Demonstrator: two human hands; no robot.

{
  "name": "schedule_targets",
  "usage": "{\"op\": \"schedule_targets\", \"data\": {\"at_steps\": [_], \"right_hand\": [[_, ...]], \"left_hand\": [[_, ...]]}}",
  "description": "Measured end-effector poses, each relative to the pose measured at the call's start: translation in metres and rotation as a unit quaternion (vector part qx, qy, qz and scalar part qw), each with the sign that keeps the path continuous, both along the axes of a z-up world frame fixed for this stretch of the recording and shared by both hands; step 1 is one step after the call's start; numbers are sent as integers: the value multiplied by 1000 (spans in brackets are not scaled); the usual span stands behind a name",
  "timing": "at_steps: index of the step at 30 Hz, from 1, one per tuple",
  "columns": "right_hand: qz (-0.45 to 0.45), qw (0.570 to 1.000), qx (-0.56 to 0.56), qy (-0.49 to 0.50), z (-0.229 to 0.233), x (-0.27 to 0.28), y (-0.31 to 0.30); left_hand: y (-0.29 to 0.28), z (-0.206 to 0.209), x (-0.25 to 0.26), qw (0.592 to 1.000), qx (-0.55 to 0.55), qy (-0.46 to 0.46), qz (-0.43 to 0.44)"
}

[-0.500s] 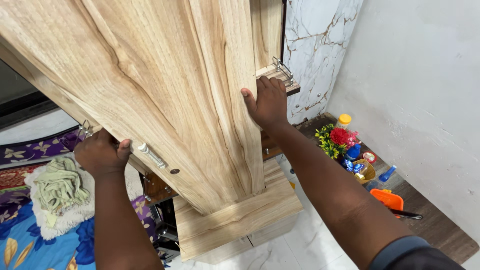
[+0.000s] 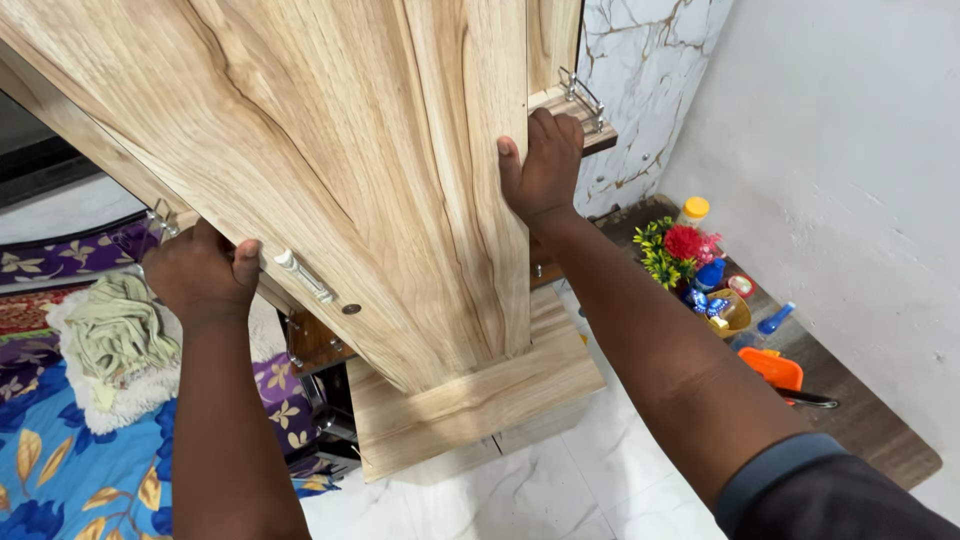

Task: The person aligns and secures a light-colored wooden cabinet door to its frame using both hands. They repeatedly adjust the door's position and press the metal hinges into place on the cabinet frame.

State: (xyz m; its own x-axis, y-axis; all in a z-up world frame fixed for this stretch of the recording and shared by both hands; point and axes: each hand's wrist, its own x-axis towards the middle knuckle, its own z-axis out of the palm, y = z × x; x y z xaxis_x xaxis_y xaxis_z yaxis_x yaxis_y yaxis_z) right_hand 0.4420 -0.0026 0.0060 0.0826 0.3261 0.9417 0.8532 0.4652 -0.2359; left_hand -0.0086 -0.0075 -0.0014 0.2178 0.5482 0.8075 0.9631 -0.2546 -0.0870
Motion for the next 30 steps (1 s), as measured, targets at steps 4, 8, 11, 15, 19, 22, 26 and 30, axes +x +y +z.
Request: {"op": "schedule_targets", "data": {"at_steps": [4, 8, 11, 15, 19, 22, 26, 30], "right_hand": [[5, 1000, 8, -14, 2, 1, -1], [15, 1000, 12, -17, 4, 3, 3], [15, 1000, 13, -22, 3, 3, 4], [21, 999, 17, -27, 1, 5, 9], [25, 999, 13, -29, 3, 5, 13], [32, 999, 11, -24, 3, 4, 15], [43, 999, 9, -24, 4, 3, 20], [40, 999, 16, -24, 4, 2, 25]], "left_hand": [[3, 5, 1, 997, -24, 27, 63], [0, 7, 1, 994, -75, 8, 78], [0, 5, 1, 995, -63, 8, 74], [5, 4, -2, 993, -70, 23, 92], [-1, 3, 1, 993, -54, 34, 98], [-8, 6, 7, 994, -53, 14, 96], [-13, 7, 13, 994, -36, 11, 103], [-11, 6, 15, 990, -32, 30, 136]]}}
